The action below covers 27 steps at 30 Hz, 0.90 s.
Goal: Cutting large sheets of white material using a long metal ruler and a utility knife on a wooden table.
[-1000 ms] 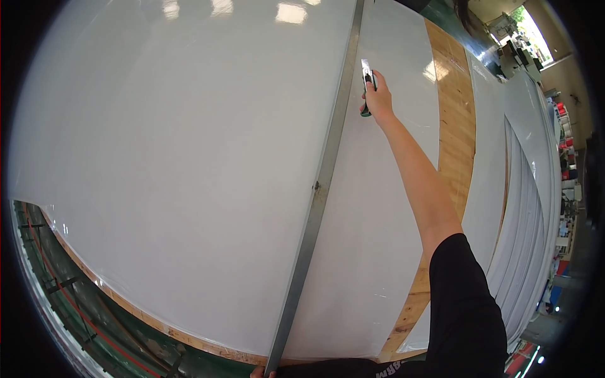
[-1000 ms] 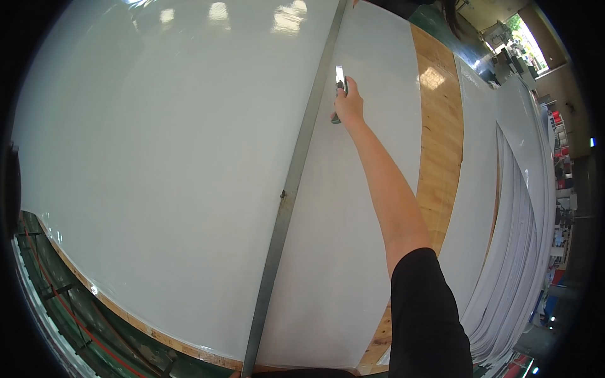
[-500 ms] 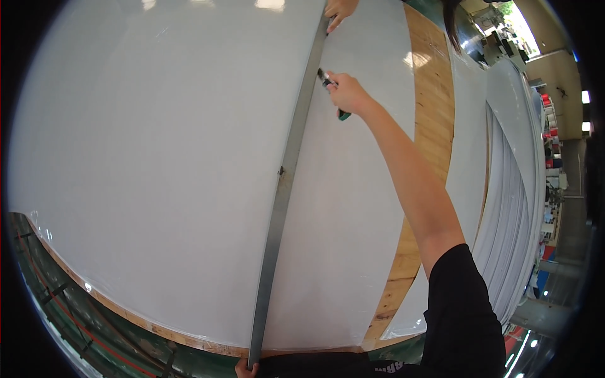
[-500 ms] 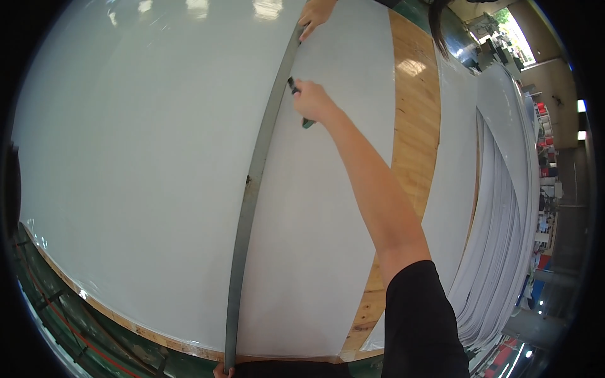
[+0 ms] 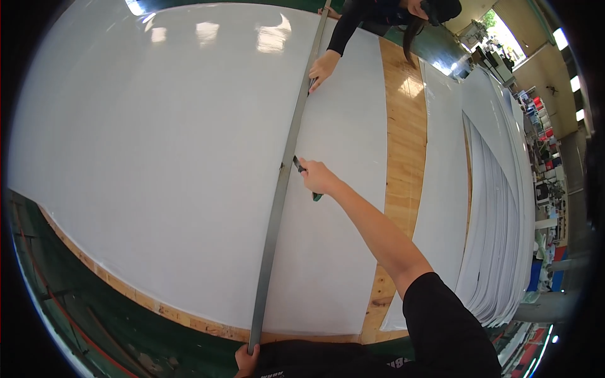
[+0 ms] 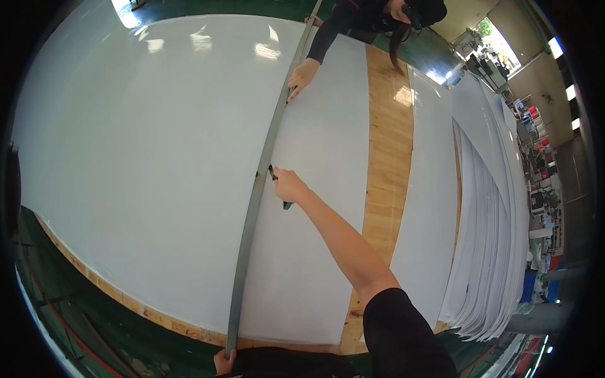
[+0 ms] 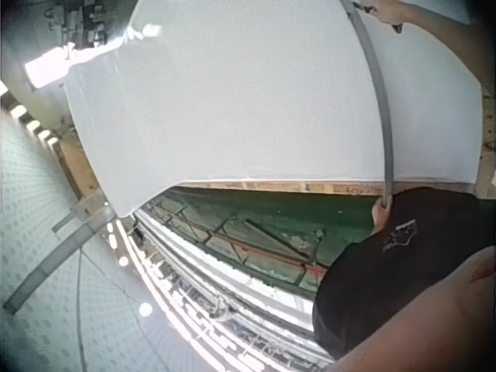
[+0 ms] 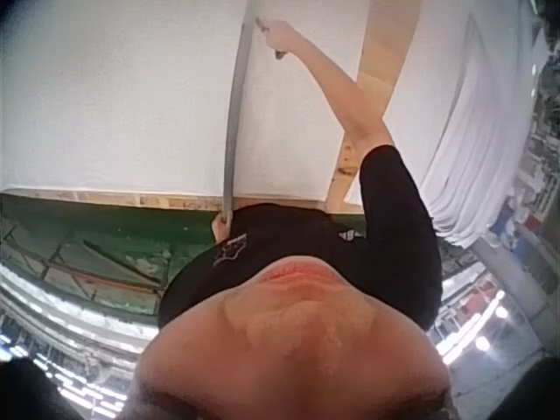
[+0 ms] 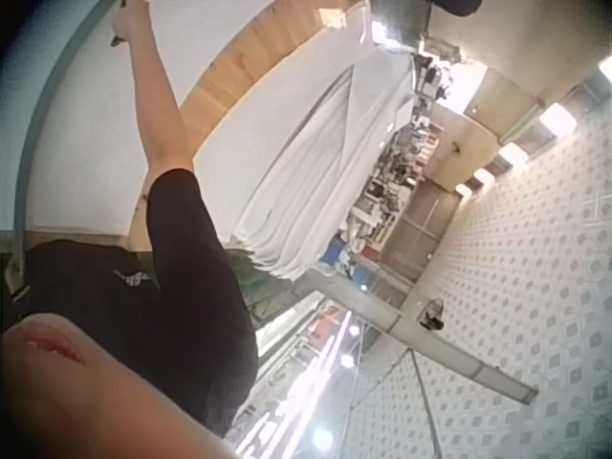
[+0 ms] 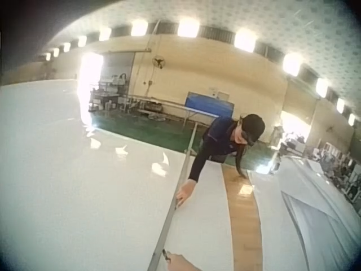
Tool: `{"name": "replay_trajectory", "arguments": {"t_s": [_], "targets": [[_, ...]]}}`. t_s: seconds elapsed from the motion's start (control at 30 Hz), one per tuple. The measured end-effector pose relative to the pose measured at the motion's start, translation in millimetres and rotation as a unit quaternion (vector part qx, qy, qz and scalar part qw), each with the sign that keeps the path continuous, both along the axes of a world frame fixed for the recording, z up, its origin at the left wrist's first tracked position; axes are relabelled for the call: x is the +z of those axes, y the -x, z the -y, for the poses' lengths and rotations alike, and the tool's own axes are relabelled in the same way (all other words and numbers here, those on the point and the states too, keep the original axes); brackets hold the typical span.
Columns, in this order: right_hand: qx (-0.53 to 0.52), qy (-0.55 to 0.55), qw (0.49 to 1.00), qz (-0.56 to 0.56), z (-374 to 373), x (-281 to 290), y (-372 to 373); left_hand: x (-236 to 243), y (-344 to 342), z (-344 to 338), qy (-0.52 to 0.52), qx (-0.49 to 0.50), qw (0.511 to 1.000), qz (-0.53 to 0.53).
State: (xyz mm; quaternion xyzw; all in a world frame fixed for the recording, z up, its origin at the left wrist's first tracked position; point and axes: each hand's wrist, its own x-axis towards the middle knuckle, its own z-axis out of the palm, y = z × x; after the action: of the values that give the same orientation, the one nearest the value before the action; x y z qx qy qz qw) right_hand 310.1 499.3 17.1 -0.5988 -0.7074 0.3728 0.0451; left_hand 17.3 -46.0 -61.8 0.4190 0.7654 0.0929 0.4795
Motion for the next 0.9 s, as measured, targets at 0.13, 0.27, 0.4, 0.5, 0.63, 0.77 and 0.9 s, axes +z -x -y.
{"name": "replay_trajectory", "arguments": {"t_s": [0.13,0.27,0.4,0.5,0.63,0.77,0.9], "targets": [[-0.045,0.106,0.993,-0.016,61.9,18.6,15.7,12.9,-6.2,-7.5,-0.059,0.001,0.997,-0.058],[-0.023,0.093,0.995,-0.032,133.1,17.5,30.4,17.1,-11.2,-15.8,-0.062,0.004,0.996,-0.071],[0.002,0.048,0.998,-0.045,198.5,6.1,43.4,16.3,-11.3,-18.3,-0.040,0.003,0.996,-0.078],[0.001,0.070,0.996,-0.062,246.4,1.7,50.9,18.5,-10.8,-17.9,-0.080,-0.013,0.993,-0.083],[-0.016,0.032,0.998,-0.058,302.9,-6.4,69.4,20.7,-10.9,-17.4,-0.101,-0.032,0.990,-0.088],[-0.010,0.037,0.998,-0.047,347.4,-11.8,82.0,20.1,-12.2,-16.4,-0.103,-0.030,0.990,-0.091],[-0.005,0.050,0.998,-0.046,390.0,-2.0,93.4,19.7,-12.6,-18.7,-0.109,-0.035,0.988,-0.101]]}}
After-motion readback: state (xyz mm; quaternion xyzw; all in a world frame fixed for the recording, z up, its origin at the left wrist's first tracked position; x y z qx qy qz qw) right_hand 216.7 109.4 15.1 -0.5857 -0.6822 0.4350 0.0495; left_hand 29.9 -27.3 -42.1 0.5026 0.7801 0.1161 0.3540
